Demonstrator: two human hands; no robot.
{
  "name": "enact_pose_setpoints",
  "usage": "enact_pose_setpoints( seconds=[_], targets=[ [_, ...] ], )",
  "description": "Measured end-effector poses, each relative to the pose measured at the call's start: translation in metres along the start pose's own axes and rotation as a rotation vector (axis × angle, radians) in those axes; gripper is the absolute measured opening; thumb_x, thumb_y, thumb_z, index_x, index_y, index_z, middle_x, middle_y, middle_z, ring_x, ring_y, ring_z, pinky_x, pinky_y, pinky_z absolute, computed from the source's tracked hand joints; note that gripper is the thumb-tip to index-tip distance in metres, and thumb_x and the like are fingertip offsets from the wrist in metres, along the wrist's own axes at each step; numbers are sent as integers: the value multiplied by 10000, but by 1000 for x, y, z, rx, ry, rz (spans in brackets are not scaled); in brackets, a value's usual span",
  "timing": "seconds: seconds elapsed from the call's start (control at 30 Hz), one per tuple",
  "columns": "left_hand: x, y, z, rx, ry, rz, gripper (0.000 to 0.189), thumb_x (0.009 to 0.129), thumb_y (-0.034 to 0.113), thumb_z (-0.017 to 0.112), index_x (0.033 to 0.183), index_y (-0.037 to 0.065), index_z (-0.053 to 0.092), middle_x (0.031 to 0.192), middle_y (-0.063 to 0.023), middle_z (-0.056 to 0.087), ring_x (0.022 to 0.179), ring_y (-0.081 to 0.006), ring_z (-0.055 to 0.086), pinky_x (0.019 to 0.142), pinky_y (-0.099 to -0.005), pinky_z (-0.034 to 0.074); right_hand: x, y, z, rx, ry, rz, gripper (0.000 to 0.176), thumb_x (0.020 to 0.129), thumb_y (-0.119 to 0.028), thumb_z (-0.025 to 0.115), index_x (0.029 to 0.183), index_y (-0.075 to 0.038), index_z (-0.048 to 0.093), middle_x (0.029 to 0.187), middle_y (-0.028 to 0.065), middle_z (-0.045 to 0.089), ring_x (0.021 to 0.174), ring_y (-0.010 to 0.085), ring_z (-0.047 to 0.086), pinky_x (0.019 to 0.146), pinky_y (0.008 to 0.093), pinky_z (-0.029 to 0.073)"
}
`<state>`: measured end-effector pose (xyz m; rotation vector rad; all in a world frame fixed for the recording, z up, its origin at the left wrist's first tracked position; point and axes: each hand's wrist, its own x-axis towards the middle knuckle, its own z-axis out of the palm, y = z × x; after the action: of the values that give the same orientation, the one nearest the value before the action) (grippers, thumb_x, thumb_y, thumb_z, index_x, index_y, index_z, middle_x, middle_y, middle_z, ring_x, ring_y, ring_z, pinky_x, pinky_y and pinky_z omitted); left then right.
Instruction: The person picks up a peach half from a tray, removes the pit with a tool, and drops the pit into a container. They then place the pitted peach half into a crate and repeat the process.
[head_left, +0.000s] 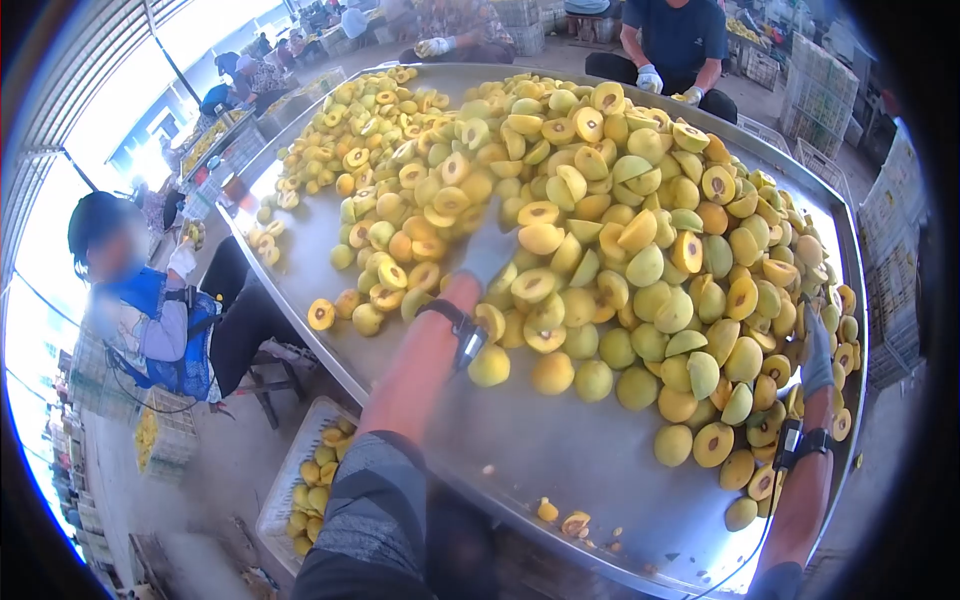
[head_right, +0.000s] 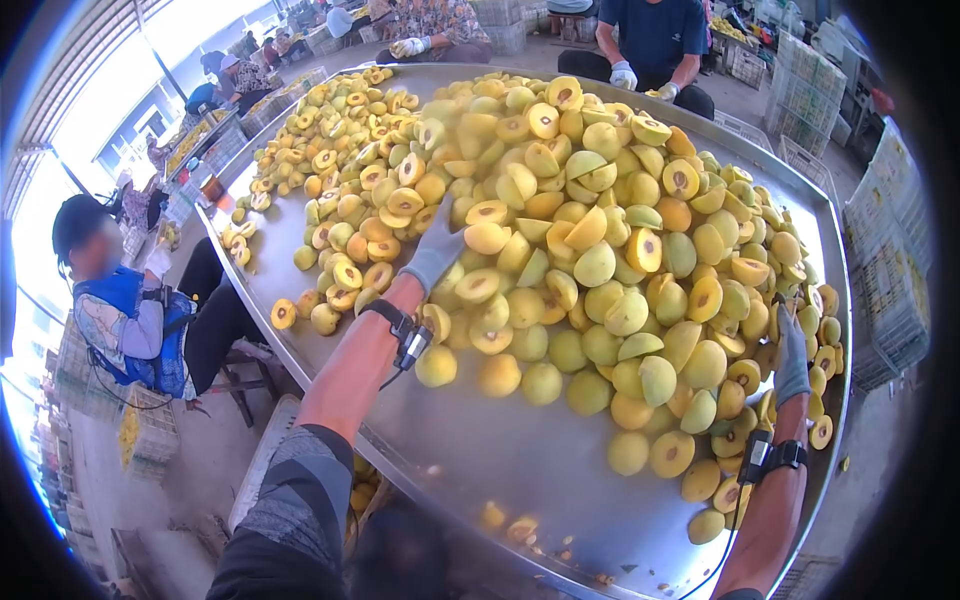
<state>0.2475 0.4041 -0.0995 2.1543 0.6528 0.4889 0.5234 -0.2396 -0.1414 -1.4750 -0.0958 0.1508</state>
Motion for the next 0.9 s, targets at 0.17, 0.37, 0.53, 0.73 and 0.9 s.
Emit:
enact_pose_setpoints(
  seconds=[0.17,0.37,0.53,0.73,0.9],
  targets=[
    [2,24,-8,-229,-210,60,943,845,258,770,1624,142,252,1570,-191,433,1395,-298,476,1138,-371,408,33,9,13,-191,-50,-32,468,1014,-262,647,1396,-1,579,1250,37,655,1091,129,597,964,276,466],
    [7,43,2,-347,-367,206,1027,770,295,857,1603,94,290,1601,-174,388,1483,-283,367,1205,-377,327,0,-31,65,-252,-30,41,511,984,-300,694,1376,16,606,1229,34,665,1067,122,594,924,273,479],
    [-13,57,8,-360,-436,176,1061,772,286,861,1609,57,251,1603,-192,368,1482,-274,354,1212,-377,303,1,-16,75,-188,-67,21,505,977,-301,701,1371,2,612,1217,59,676,1072,125,614,923,275,500],
    [-25,74,20,-363,-641,344,1031,778,108,830,1621,90,237,1607,-151,357,1465,-222,361,1206,-349,326,-72,-51,152,-493,-100,0,608,927,-470,686,1363,-49,624,1220,121,695,1054,202,656,930,358,523],
    [-64,118,40,-131,-779,427,1005,776,39,804,1619,158,269,1593,-103,392,1460,-207,375,1205,-349,343,-104,-51,189,-894,-162,-187,606,911,-446,662,1370,-53,614,1296,204,671,1197,335,636,1035,390,478]
  ],
)
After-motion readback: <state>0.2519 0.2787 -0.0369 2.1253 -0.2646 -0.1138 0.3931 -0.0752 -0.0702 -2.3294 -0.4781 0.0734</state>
